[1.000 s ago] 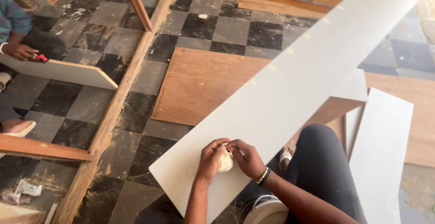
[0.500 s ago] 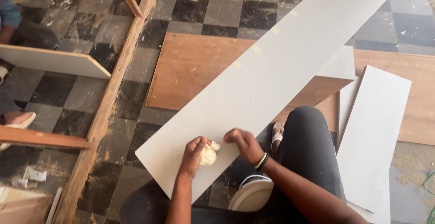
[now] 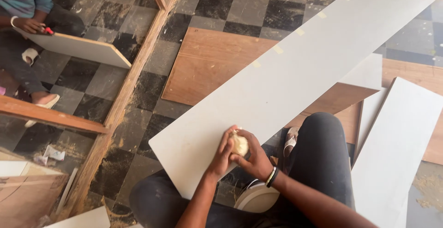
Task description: Filling small holes and imperfections on the edge of a white board using putty.
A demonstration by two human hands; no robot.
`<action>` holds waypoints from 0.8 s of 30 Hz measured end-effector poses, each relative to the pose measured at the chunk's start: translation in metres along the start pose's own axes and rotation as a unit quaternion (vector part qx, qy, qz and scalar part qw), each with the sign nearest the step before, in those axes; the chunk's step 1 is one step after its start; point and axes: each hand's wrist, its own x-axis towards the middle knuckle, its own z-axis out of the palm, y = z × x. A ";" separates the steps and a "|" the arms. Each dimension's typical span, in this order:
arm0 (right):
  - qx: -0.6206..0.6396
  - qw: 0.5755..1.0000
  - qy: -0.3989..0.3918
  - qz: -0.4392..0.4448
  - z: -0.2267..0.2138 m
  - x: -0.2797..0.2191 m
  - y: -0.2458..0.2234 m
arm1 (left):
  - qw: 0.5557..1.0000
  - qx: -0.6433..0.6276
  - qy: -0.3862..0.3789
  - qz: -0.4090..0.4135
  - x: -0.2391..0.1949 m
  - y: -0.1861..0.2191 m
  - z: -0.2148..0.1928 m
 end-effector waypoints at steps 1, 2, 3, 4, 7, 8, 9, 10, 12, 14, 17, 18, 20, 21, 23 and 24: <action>-0.010 0.999 0.027 0.027 -0.002 -0.001 0.003 | 0.998 0.057 -0.015 0.000 0.000 0.003 0.002; -0.019 0.997 0.054 0.055 -0.004 -0.002 0.006 | 0.993 0.113 -0.029 0.001 -0.001 0.005 0.005; -0.018 0.997 0.056 0.057 -0.010 0.001 0.003 | 0.993 0.114 -0.031 -0.001 -0.003 0.005 0.005; 0.026 0.993 0.054 0.104 -0.016 0.005 0.000 | 0.991 0.124 -0.047 0.001 -0.004 0.005 0.005; 0.075 0.984 0.054 0.152 -0.023 0.007 0.004 | 0.984 0.174 -0.047 0.005 -0.009 0.001 -0.009; 0.078 0.984 0.054 0.152 -0.025 0.008 0.008 | 0.977 0.212 -0.031 0.009 -0.009 -0.001 -0.016; 0.077 0.983 0.057 0.153 -0.028 0.009 0.003 | 0.977 0.211 -0.034 0.008 -0.008 0.000 -0.036; 0.051 0.983 0.033 0.173 -0.031 0.011 -0.002 | 0.934 0.341 0.090 0.060 -0.006 0.000 -0.056; 0.027 0.980 0.013 0.199 -0.035 0.010 -0.004 | 0.858 0.459 0.206 0.104 -0.003 0.007 -0.102; 0.006 0.994 0.000 0.112 -0.037 0.005 0.000 | 0.649 0.675 0.318 0.149 -0.004 0.020 -0.153; 0.081 0.977 0.000 0.195 -0.042 0.003 0.000 | 0.603 0.754 0.259 -0.018 -0.009 0.054 -0.148; 0.081 0.978 0.002 0.194 -0.046 0.002 0.005 | 0.603 0.755 0.259 -0.016 -0.008 0.065 -0.136; 0.028 0.970 0.132 0.203 -0.050 -0.004 0.014 | 0.636 0.720 0.232 -0.155 -0.010 0.088 -0.116; 0.029 0.969 0.133 0.205 -0.057 -0.008 0.018 | 0.635 0.720 0.230 -0.156 -0.011 0.085 -0.112; 0.069 0.931 0.288 0.214 -0.069 -0.014 0.026 | 0.640 0.710 0.249 -0.153 -0.016 0.079 -0.106; 0.070 0.930 0.288 0.216 -0.075 -0.013 0.031 | 0.640 0.711 0.248 -0.154 -0.015 0.072 -0.108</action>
